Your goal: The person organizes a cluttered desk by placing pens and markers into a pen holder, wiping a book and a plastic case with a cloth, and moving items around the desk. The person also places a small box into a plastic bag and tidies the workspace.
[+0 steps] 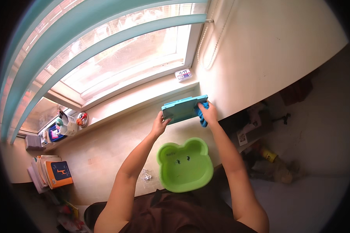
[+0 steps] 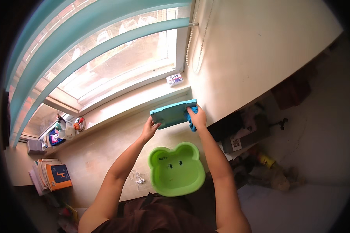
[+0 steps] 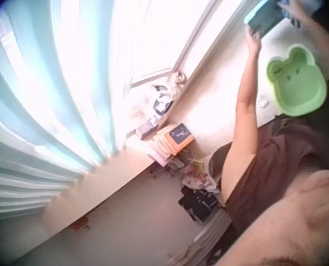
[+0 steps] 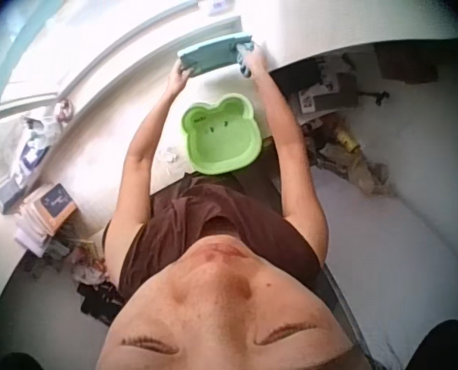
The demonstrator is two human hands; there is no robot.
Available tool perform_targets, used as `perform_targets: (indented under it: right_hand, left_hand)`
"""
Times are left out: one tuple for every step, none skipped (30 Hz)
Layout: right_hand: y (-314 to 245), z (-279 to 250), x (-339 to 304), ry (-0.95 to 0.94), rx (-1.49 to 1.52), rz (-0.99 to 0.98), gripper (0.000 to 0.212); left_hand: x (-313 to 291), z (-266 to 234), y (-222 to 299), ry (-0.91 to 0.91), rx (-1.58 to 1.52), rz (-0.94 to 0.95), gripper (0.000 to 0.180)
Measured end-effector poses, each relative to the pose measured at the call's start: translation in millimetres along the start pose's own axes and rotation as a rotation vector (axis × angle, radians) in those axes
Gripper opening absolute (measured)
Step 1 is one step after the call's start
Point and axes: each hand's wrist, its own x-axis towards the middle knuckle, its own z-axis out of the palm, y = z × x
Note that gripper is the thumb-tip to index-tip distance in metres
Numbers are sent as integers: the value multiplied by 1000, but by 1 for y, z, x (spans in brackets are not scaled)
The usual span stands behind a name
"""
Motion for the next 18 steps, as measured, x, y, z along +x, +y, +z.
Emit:
perform_targets:
  right_hand:
    - [-7,1,2,-28,-13,17,59]
    - [5,11,12,106,-48,-43,65]
    - [-5,12,14,106,26,-6,66]
    - [-1,16,23,72,107,-18,65]
    - [1,19,33,39,187,-29,64]
    - [-1,20,40,6,178,-35,64]
    - [-4,20,46,-28,169,-41,64]
    - [-6,22,51,-62,159,-47,64]
    - [-2,23,56,-55,147,-51,64]
    - [1,27,59,-48,134,-55,64]
    - [5,30,61,-41,120,-59,64]
    - [7,32,63,-36,118,-78,63]
    - [8,33,64,-35,112,-91,63]
    - [10,33,66,-35,107,-103,63]
    - [6,34,65,-37,105,-117,63]
    - [3,34,65,-50,114,-98,63]
    - [-1,33,64,-62,123,-77,63]
    - [-4,31,63,-70,133,-57,63]
  left_hand:
    - [9,4,-8,43,-2,29,35]
    - [20,8,-16,86,-5,58,35]
    - [27,9,-20,134,-5,81,36]
    - [34,8,-24,117,-60,22,37]
    - [42,9,-28,125,-54,-3,37]
    - [48,7,-34,131,-98,-28,37]
    - [52,6,-41,138,-142,-53,37]
    - [54,5,-47,140,-155,-51,37]
    - [58,7,-47,131,-171,-48,37]
    - [60,9,-46,122,-187,-44,37]
    - [63,10,-46,127,-173,-69,37]
    - [65,10,-42,135,-157,-92,37]
    - [65,10,-39,141,-141,-115,37]
    - [65,12,-36,145,-126,-122,36]
    - [65,12,-34,149,-116,-116,36]
    - [64,11,-31,152,-106,-110,36]
    - [63,12,-29,154,-96,-104,36]
    - [64,12,-28,157,-90,-100,36]
